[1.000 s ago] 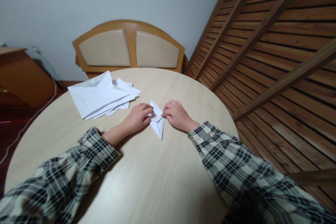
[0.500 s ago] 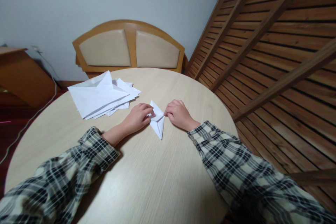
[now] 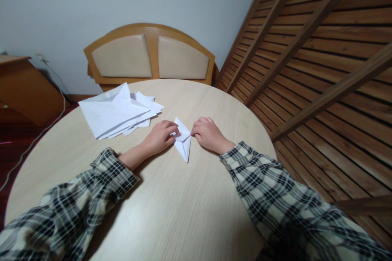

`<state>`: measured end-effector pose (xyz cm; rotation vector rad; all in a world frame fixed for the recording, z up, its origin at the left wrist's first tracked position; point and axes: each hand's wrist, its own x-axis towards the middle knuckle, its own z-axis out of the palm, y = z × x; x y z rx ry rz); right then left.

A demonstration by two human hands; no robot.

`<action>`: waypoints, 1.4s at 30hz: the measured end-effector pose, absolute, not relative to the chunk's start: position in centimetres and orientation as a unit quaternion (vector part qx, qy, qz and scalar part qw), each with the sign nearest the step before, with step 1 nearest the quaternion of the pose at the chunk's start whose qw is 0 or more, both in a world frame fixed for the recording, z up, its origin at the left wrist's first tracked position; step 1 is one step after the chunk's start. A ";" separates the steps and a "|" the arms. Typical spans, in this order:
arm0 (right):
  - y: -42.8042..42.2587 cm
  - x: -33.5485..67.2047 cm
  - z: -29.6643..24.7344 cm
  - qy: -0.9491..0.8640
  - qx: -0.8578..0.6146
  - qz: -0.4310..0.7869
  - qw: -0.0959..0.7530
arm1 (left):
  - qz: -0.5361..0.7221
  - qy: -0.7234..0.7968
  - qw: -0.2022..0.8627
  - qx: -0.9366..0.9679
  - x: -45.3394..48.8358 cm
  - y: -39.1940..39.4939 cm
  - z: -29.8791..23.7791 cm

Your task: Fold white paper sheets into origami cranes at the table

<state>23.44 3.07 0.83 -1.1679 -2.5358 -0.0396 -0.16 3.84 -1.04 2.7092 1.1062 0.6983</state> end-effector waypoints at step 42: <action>2.1 23.4 0.6 -0.901 -0.406 0.005 0.156 | 0.315 0.386 0.071 0.864 -0.4 3.8 -2.0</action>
